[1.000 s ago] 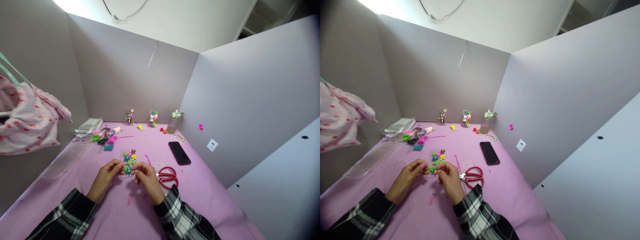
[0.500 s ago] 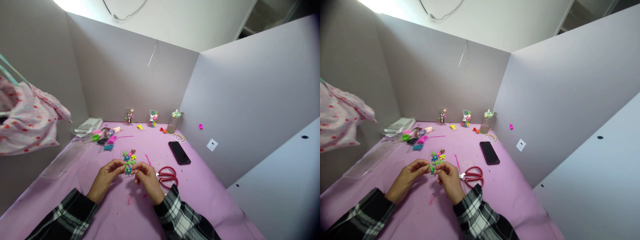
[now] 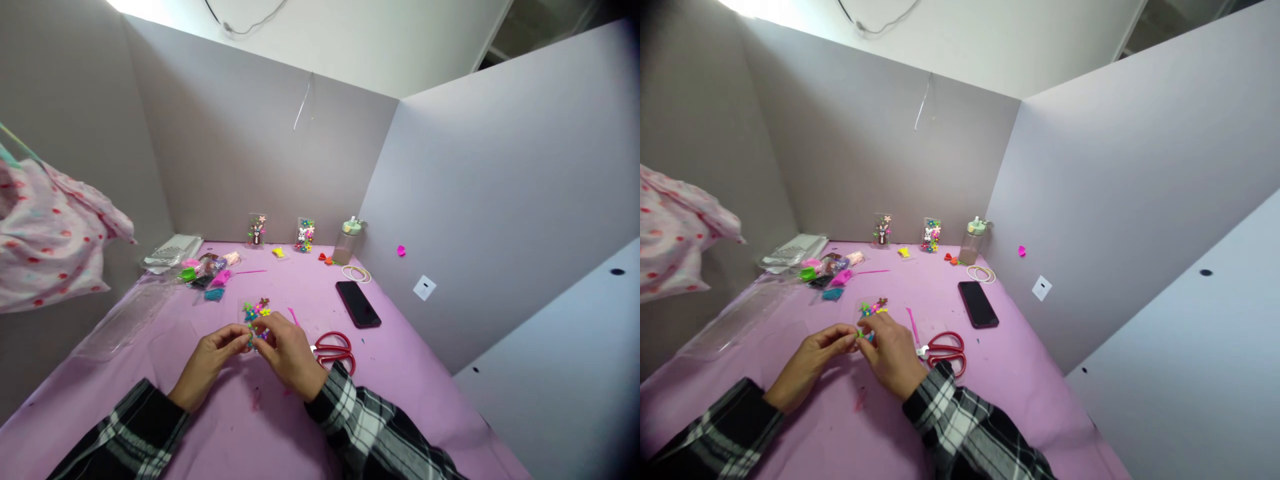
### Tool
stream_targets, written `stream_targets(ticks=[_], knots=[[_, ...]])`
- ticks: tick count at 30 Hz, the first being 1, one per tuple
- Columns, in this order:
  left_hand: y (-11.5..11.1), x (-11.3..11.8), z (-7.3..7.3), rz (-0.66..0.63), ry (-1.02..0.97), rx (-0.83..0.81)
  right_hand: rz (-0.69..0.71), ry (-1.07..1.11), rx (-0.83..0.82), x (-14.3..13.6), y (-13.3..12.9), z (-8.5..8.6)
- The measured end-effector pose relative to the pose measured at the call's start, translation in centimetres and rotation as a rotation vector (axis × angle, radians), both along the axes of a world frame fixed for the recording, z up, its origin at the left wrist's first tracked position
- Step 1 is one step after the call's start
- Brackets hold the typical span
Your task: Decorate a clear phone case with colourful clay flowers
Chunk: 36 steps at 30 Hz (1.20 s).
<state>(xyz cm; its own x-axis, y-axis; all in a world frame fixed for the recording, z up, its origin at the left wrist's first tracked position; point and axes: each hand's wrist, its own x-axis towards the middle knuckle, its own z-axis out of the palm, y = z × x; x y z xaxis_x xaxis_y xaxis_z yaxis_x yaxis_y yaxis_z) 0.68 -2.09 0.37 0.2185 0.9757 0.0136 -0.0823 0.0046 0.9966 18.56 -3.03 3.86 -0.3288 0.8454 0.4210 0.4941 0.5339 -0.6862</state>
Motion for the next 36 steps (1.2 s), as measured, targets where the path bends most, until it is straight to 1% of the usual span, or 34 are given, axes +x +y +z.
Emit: stream_targets(ticks=[2,4,9,13,22,27,31,36], knots=[[0.1,0.0,-0.1,-0.01,-0.033,-0.022,0.025,-0.091,0.058,0.0,0.3,0.3],[0.1,-0.1,-0.1,-0.02,-0.052,-0.048,0.026,-0.122,0.083,-0.2,0.5,0.3],[0.0,0.0,0.2,-0.012,-0.06,-0.092,-0.004,-0.101,0.101,-0.3,0.5,-0.8],[-0.1,0.0,0.4,-0.014,-0.054,-0.094,-0.003,-0.092,0.127,-0.1,0.5,-1.3],[0.2,-0.1,0.1,-0.041,-0.043,-0.108,-0.02,-0.051,0.188,-0.1,0.7,-1.6],[0.1,0.0,0.1,-0.052,-0.051,-0.107,-0.007,-0.063,0.171,0.0,0.5,-1.6],[-0.1,0.0,0.4,-0.065,-0.073,-0.109,-0.008,-0.061,0.151,0.0,0.6,-1.7],[-0.1,-0.2,0.8,-0.104,-0.025,-0.084,0.011,-0.063,0.171,0.1,0.7,-2.0]])
